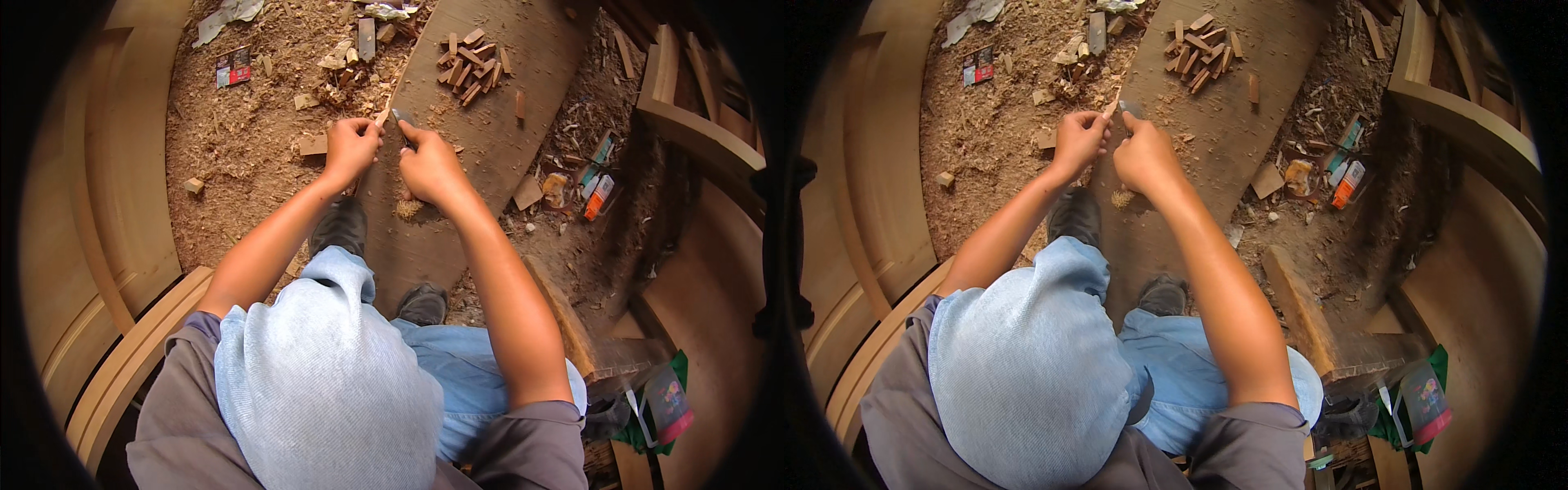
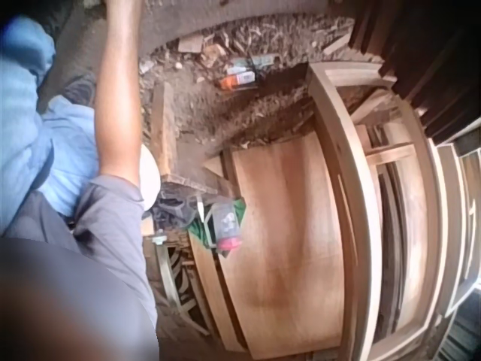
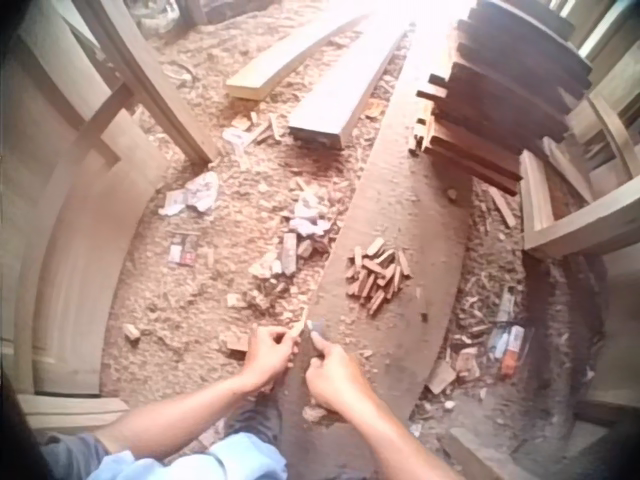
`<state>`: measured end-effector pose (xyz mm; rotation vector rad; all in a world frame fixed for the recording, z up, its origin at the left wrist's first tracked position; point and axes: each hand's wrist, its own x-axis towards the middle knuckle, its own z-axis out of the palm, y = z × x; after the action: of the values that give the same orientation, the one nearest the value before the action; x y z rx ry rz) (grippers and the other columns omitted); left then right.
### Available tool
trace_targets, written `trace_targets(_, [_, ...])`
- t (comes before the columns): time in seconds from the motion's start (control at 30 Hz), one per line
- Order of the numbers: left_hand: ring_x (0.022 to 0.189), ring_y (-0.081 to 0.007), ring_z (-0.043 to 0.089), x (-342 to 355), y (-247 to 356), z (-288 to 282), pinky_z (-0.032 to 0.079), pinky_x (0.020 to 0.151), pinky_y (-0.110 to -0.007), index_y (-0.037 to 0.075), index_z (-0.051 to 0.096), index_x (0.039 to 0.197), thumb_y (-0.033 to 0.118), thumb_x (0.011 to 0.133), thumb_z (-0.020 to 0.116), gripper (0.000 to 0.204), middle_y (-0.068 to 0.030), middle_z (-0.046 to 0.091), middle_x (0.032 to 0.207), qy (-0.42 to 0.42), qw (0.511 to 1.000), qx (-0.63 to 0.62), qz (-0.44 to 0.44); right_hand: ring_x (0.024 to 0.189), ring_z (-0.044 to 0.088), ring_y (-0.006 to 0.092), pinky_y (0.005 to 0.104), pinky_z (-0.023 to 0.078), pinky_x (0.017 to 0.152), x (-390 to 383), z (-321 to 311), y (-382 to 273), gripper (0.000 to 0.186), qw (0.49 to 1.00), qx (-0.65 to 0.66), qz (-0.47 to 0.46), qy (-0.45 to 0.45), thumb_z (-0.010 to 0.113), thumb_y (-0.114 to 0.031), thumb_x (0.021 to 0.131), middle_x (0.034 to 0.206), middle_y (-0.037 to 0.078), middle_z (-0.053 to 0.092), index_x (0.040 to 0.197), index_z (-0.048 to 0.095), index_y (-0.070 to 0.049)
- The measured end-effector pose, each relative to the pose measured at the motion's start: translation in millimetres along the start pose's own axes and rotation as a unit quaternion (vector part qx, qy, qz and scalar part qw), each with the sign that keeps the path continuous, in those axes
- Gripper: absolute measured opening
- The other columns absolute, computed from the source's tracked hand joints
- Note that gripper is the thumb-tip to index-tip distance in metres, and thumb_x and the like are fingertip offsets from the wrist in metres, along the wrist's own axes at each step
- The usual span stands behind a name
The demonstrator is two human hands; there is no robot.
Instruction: The person sits on the floor and uses a chisel to shave thin slivers from small rectangular wooden blocks. They repeatedly scrape the wood, brush away the resulting shavings with a brush, and place the finished pieces into a pile.
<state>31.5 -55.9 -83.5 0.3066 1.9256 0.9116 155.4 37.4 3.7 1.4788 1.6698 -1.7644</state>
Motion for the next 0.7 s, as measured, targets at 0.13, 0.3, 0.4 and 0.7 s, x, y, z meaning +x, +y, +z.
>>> trace_targets(0.13, [0.060, -0.0056, 0.057, -1.6, -1.3, 5.2, 0.048, 0.052, -0.022, 0.000, 0.071, 0.091, 0.022, 0.100, 0.062, 0.026, -0.0001, 0.064, 0.072, -0.013, 0.999, 0.019, 0.029, 0.053, 0.067, 0.0238, 0.0374, 0.057, 0.057, -1.7, 5.4, 2.4, 0.048, 0.997, -0.065, -0.041, 0.024, 0.050, -0.007, 0.097, 0.101, 0.025, 0.071, 0.144, 0.050, -0.005])
trace_targets(0.3, [0.058, -0.0070, 0.058, 3.2, -3.1, 7.9, 0.047, 0.050, -0.024, -0.001, 0.072, 0.091, 0.020, 0.099, 0.062, 0.024, -0.0016, 0.065, 0.071, -0.028, 0.999, 0.007, 0.017, 0.073, 0.067, 0.0303, 0.0409, 0.055, 0.069, 1.1, 11.3, 5.1, 0.049, 0.984, -0.132, -0.097, 0.070, 0.051, -0.008, 0.094, 0.103, 0.026, 0.070, 0.143, 0.053, -0.006])
trace_targets(0.4, [0.058, -0.0052, 0.055, 2.6, -1.8, 2.8, 0.045, 0.050, -0.022, 0.000, 0.072, 0.092, 0.021, 0.100, 0.061, 0.025, 0.0004, 0.064, 0.071, -0.052, 0.999, 0.006, 0.010, 0.109, 0.066, 0.0400, 0.0448, 0.052, 0.094, 2.6, 10.3, 4.1, 0.051, 0.998, -0.054, -0.016, 0.030, 0.055, -0.010, 0.090, 0.114, 0.028, 0.067, 0.141, 0.054, -0.006])
trace_targets(0.7, [0.057, -0.0094, 0.062, -28.7, -9.5, -1.8, 0.053, 0.050, -0.026, -0.003, 0.073, 0.093, 0.018, 0.097, 0.062, 0.023, -0.0044, 0.067, 0.069, -0.037, 0.999, -0.006, 0.034, 0.073, 0.069, 0.0312, 0.0399, 0.056, 0.069, -4.5, 9.4, 5.6, 0.053, 0.999, -0.013, -0.038, 0.026, 0.055, -0.012, 0.093, 0.091, 0.022, 0.069, 0.145, 0.050, -0.006])
